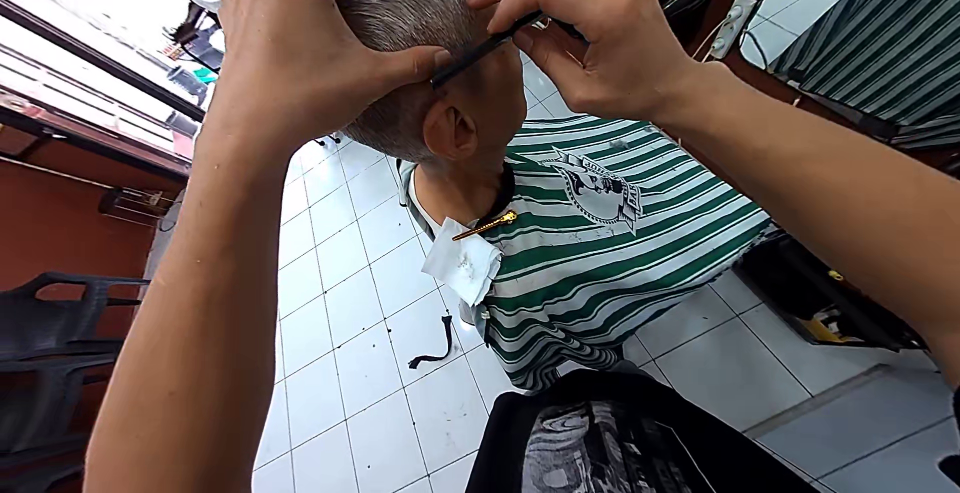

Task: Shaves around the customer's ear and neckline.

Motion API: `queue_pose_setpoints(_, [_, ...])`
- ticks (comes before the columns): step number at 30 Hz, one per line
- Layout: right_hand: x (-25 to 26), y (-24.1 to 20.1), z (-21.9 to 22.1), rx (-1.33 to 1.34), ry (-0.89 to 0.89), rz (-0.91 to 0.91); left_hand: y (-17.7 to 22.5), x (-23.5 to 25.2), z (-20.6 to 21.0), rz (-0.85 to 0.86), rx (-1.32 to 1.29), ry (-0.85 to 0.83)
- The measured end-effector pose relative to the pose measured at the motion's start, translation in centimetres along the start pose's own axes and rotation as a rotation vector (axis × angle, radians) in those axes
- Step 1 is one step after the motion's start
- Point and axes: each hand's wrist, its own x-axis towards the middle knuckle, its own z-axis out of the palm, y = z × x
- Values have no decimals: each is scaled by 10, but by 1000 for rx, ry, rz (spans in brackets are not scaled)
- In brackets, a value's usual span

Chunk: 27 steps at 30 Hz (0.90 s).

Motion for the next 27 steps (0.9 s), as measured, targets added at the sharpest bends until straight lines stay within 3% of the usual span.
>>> queue_pose_setpoints(27, [-7, 7, 3, -17, 28, 25, -2, 0, 4, 3, -11, 16])
